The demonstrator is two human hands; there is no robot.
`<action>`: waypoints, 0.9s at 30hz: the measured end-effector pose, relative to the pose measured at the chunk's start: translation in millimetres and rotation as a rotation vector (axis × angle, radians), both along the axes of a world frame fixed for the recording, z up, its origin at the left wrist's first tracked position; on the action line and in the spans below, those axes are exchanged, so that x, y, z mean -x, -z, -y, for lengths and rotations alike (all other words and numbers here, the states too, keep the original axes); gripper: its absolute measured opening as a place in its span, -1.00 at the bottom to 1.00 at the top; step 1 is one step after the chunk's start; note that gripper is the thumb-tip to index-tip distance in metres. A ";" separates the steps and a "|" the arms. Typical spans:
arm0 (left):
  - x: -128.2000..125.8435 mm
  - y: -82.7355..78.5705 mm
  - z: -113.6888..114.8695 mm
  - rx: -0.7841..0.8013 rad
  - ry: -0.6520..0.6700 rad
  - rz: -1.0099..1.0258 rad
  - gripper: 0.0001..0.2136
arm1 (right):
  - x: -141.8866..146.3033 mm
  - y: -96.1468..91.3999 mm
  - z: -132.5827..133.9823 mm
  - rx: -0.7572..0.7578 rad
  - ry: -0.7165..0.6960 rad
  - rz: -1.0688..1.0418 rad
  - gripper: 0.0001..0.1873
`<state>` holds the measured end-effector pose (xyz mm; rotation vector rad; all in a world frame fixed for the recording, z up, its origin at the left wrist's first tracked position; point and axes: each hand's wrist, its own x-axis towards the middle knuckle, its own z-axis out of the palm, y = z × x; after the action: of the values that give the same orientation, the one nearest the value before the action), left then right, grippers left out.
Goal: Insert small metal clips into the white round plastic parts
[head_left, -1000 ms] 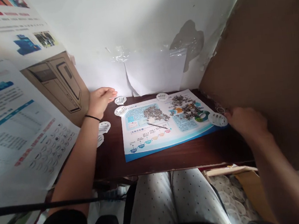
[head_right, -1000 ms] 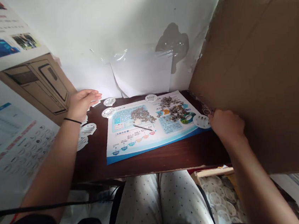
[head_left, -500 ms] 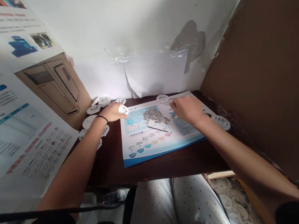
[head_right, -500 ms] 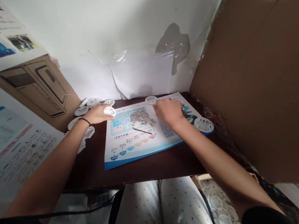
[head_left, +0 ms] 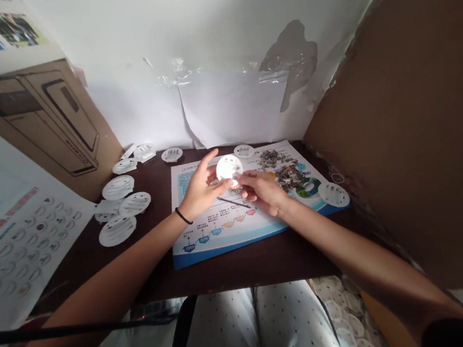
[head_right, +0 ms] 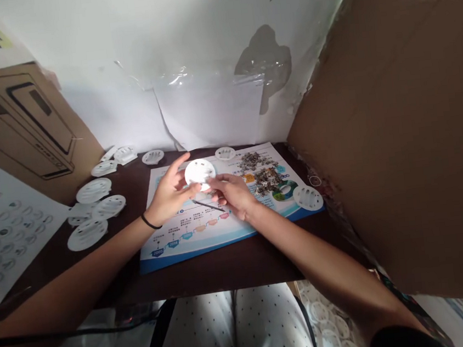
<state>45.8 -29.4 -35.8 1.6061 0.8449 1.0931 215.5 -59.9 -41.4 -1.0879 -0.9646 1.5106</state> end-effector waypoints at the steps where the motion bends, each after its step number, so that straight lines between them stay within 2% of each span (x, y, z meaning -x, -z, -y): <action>1: 1.5 2.2 -0.4 -0.012 0.013 0.023 -0.26 | 3.0 -1.9 3.4 0.064 -0.048 -0.065 -0.68; 4: 2.0 5.1 -1.1 -0.066 0.056 0.076 -0.37 | 11.1 -8.7 14.4 0.129 -0.157 -0.129 -0.72; 6: -0.7 4.3 -1.0 0.037 0.110 0.137 -0.32 | 11.4 -13.0 18.2 0.077 -0.225 -0.028 -0.71; 8: -2.4 2.3 -3.0 0.192 0.131 0.225 -0.25 | 3.9 -16.3 15.6 -0.048 -0.271 0.222 -0.63; 9: -1.9 1.6 -5.4 0.254 0.113 0.263 -0.23 | -2.6 -17.2 12.0 -0.150 -0.242 0.398 -0.59; 12: 4.7 2.6 -17.1 0.373 0.045 0.300 -0.24 | -25.6 -14.4 -3.1 -0.491 0.056 0.990 -0.62; 13: 7.8 4.4 -21.5 0.410 0.050 0.302 -0.25 | -31.6 -11.7 -7.5 -0.536 0.079 1.122 -0.69; 15: 13.3 9.6 -29.2 0.470 0.061 0.313 -0.29 | -37.3 -5.2 -12.8 -0.581 -0.011 1.281 -0.84; 17: 16.3 15.4 -34.4 0.498 0.057 0.302 -0.33 | -34.6 0.7 -13.6 -0.606 -0.094 1.415 -0.81; 20: 16.7 20.8 -38.5 0.519 0.056 0.255 -0.32 | -23.0 6.0 -12.0 -0.629 -0.143 1.549 -0.79; 27: 15.9 14.0 -39.6 0.573 0.149 0.264 -0.24 | -8.8 8.9 -18.2 -0.646 -0.112 1.578 -0.75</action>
<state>29.9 10.2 -49.9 1.0043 0.7590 0.8342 224.3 -41.7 -50.2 -1.6351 -2.3294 0.0225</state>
